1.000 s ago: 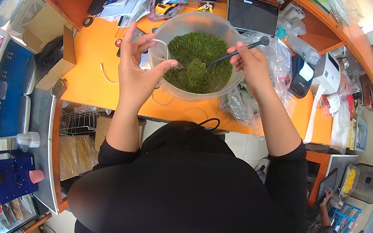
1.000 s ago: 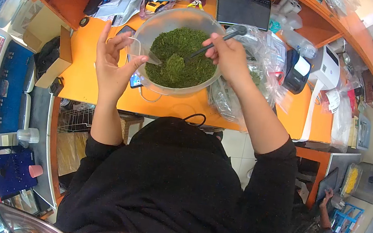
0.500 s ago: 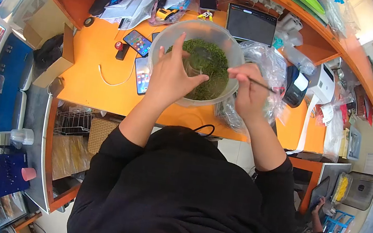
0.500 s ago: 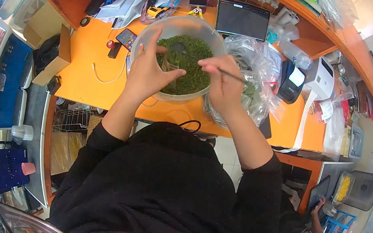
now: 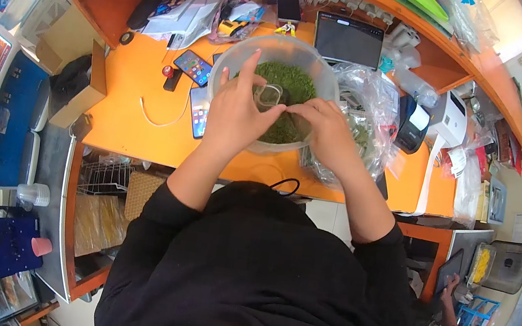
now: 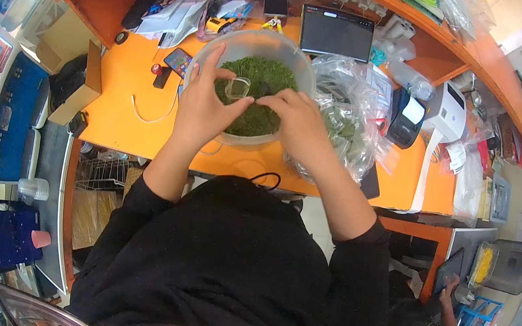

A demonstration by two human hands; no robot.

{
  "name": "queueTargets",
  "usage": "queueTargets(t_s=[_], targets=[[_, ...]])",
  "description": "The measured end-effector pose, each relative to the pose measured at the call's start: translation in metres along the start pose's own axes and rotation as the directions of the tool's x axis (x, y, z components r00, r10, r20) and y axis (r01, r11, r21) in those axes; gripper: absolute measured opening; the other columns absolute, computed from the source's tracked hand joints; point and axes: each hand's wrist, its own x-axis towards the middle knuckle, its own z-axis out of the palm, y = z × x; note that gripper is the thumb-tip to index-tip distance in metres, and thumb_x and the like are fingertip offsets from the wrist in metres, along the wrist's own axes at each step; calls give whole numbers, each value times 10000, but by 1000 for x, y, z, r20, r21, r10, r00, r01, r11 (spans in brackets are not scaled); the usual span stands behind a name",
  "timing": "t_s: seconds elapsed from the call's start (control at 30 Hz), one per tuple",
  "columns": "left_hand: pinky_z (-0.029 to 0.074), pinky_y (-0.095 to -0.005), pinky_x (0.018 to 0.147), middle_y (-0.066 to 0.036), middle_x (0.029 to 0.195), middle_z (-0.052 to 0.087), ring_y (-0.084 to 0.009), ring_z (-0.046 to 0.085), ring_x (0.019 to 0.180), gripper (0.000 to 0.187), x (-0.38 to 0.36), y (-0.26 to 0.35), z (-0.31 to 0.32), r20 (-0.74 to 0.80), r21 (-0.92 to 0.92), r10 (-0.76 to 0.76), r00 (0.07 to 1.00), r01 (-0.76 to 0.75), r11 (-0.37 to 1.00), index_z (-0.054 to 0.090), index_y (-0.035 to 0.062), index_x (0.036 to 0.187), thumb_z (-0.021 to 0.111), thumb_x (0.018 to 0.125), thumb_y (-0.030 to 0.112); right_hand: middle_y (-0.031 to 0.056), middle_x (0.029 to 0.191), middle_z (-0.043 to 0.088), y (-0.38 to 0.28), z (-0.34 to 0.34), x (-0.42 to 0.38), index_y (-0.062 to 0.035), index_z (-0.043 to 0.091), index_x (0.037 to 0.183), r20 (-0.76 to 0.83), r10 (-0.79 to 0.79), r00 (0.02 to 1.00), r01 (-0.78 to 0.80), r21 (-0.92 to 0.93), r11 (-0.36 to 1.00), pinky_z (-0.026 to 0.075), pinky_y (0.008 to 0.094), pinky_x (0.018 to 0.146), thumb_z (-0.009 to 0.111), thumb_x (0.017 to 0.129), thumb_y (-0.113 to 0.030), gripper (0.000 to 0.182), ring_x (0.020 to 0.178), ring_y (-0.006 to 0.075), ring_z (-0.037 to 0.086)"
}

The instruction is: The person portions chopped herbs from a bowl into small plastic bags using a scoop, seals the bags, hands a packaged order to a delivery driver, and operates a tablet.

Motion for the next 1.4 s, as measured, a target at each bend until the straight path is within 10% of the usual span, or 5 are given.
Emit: queueTargets(t_s=[0.23, 0.33, 0.63, 1.13, 1.4], targets=[[506, -388, 912, -106, 934, 686, -250, 677, 899, 769, 1, 28, -1, -88, -323, -78, 993, 46, 945, 427, 18, 1373, 818, 751, 246, 151, 1042, 659, -23, 12, 7, -39, 533, 1183, 58, 310, 949, -312, 323, 894, 501, 414, 843, 660, 846, -72, 361, 968, 349, 650], [527, -286, 797, -88, 933, 704, -162, 671, 864, 457, -2, 5, 10, 261, -747, -169, 950, 310, 588, 562, -26, 1242, 737, 856, 145, 128, 891, 703, -11, 19, 1, -59, 528, 1169, -27, 250, 968, -199, 522, 829, 519, 399, 720, 724, 817, -136, 409, 816, 314, 683], [504, -213, 713, -68, 901, 691, -93, 633, 769, 124, -26, 30, 12, 113, -879, -51, 992, 124, 461, 636, -29, 1034, 633, 913, 0, 11, 829, 695, -27, -9, -24, -18, 705, 928, -130, 473, 871, -71, 920, 384, 485, 207, 664, 731, 844, -76, 106, 738, 44, 603], [482, -297, 868, -64, 906, 640, -118, 603, 844, 32, -35, 107, 72, 218, -769, 111, 970, 100, 632, 644, -14, 929, 641, 897, -10, 25, 757, 661, 28, -70, -105, -60, 721, 885, -275, 346, 897, -57, 704, 708, 485, 269, 672, 738, 828, -126, 89, 757, 84, 610], [438, -375, 970, -172, 1179, 611, -281, 589, 1081, 371, -8, 139, 140, 10, -321, 128, 992, -118, 940, 597, -13, 1220, 688, 872, 77, 115, 893, 682, 119, -78, -129, -45, 681, 1116, -57, 603, 796, -305, 822, 480, 483, 337, 795, 601, 941, -223, 262, 842, 214, 641]])
